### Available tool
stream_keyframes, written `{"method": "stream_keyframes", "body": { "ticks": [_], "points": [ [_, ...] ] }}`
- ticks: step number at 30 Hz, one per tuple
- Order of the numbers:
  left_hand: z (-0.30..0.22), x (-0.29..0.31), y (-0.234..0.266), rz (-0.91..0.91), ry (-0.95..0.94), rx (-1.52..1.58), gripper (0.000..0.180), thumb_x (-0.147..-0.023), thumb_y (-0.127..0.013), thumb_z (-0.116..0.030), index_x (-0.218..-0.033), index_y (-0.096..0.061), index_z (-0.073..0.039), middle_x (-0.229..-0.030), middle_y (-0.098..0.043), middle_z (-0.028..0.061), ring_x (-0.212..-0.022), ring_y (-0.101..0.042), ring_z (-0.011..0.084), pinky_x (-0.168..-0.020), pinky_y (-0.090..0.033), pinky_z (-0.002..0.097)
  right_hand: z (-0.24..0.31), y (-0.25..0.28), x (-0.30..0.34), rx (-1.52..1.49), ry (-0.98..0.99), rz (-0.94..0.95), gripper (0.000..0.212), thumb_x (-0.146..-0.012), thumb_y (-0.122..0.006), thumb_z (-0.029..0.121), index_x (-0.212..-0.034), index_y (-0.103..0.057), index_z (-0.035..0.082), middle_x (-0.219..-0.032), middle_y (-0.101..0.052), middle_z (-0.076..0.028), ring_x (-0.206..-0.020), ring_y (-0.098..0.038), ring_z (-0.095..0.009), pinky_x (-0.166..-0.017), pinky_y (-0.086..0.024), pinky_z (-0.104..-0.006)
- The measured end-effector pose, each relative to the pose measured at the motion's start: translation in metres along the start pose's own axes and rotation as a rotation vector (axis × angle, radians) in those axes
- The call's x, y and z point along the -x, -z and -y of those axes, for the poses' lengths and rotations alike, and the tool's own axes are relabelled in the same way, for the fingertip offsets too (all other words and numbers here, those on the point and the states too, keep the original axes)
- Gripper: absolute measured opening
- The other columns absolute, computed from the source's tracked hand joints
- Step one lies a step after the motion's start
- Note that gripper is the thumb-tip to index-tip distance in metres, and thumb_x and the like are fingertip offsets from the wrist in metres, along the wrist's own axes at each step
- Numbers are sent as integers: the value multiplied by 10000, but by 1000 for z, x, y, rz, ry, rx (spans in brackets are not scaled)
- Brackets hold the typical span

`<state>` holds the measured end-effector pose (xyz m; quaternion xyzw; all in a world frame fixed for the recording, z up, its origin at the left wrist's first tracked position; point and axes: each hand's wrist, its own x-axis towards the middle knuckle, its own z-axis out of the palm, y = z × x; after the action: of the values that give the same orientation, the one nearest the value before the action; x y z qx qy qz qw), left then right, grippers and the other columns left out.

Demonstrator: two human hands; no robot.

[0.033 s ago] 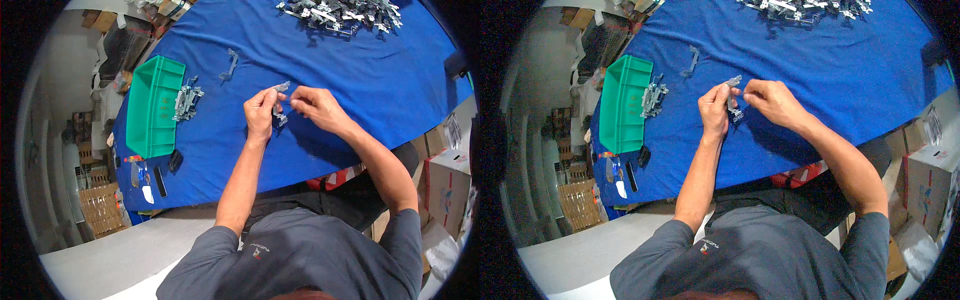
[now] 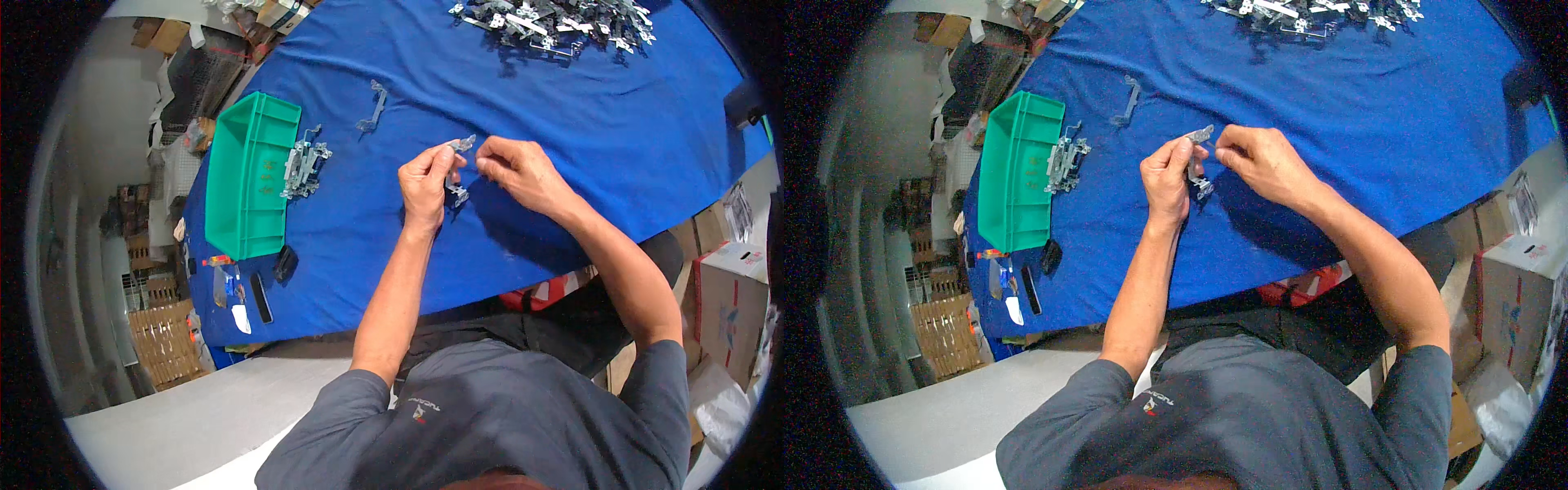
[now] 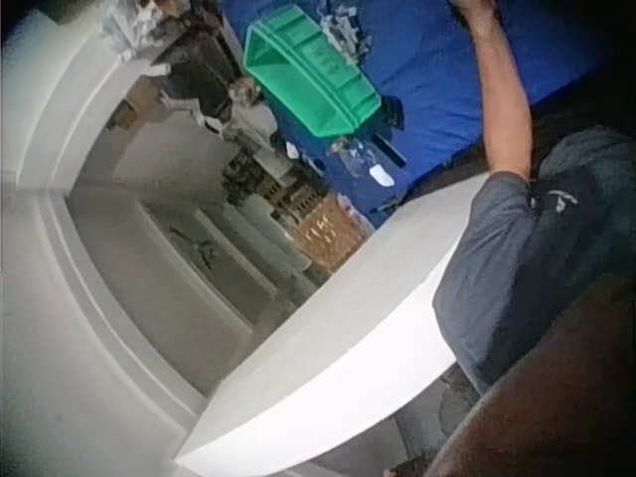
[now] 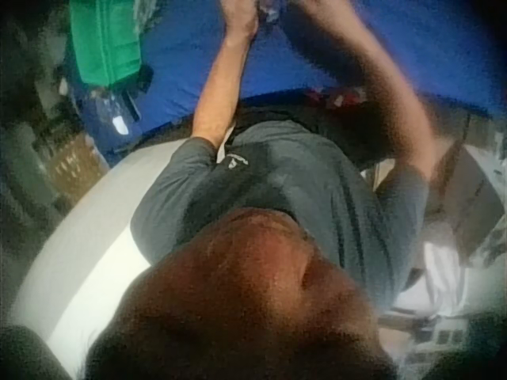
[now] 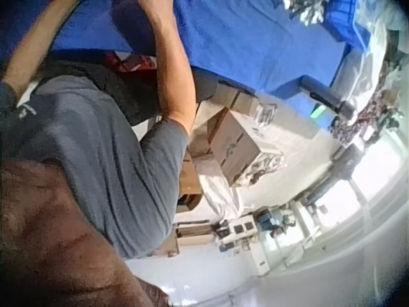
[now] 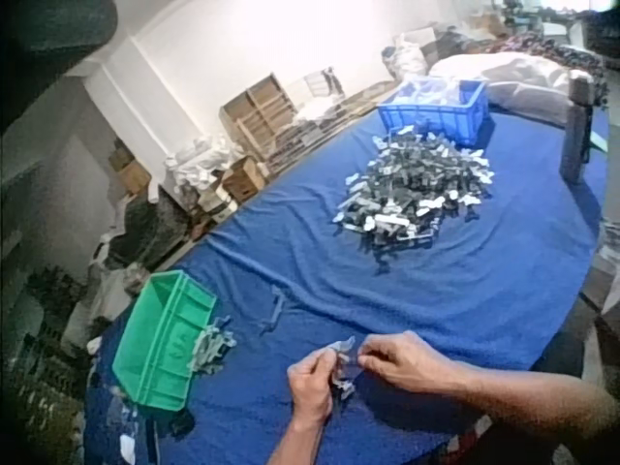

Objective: Assembling small metal and plastic parts on a blue surface.

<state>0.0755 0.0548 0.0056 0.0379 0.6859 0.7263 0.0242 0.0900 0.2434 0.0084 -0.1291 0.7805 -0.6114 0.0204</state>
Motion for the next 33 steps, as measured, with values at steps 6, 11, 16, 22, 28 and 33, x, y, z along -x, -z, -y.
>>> {"method": "stream_keyframes", "body": {
  "ticks": [6, 11, 16, 22, 28, 33],
  "points": [
    [4, -4, 2, 8, -56, 39, 197, -961, -634, -151, -962, -713, 30, -757, -659, 56, -626, -590, 122, -569, -473, 253, 3, 10, -3, 6, 43, -57, 199, -915, -628, 189, -950, -654, -5, -681, -604, -157, -610, -595, -241, -586, -450, -406],
    [3, -3, 5, 42, -26, 29, 205, -962, -633, -150, -992, -715, 35, -749, -653, 55, -605, -572, 116, -552, -458, 253, 3, 10, -4, -14, -42, -60, 204, -917, -628, 196, -949, -659, -3, -681, -606, -154, -611, -594, -234, -588, -453, -397],
    [4, -4, 6, 70, -63, -18, 216, -962, -637, -156, -1031, -718, 32, -733, -637, 45, -586, -553, 106, -537, -435, 242, 0, 12, -3, 63, 35, -19, 203, -915, -622, 199, -952, -669, 4, -712, -644, -158, -648, -636, -286, -624, -476, -416],
    [2, -1, -2, 46, -119, -21, 184, -954, -651, -142, -1032, -728, 6, -717, -611, 15, -568, -509, 74, -515, -392, 226, 5, 14, -4, 88, 40, -40, 198, -907, -624, 182, -962, -665, -3, -733, -653, -170, -671, -651, -301, -638, -488, -427],
    [2, 0, 1, 82, -120, -166, 134, -904, -709, -84, -1006, -732, -2, -747, -598, -22, -570, -482, 38, -499, -358, 202, -3, 13, -8, -59, -195, 83, 160, -923, -600, 123, -1006, -660, 1, -734, -657, -95, -666, -638, -168, -619, -524, -332],
    [7, 4, -5, 36, -199, -241, 129, -885, -732, -85, -989, -734, -9, -765, -616, -30, -579, -490, 31, -502, -368, 198, -3, 12, -8, -409, -226, 80, 200, -959, -564, 122, -1095, -636, -7, -821, -641, -44, -728, -619, -121, -666, -556, -286]
  ]
}}
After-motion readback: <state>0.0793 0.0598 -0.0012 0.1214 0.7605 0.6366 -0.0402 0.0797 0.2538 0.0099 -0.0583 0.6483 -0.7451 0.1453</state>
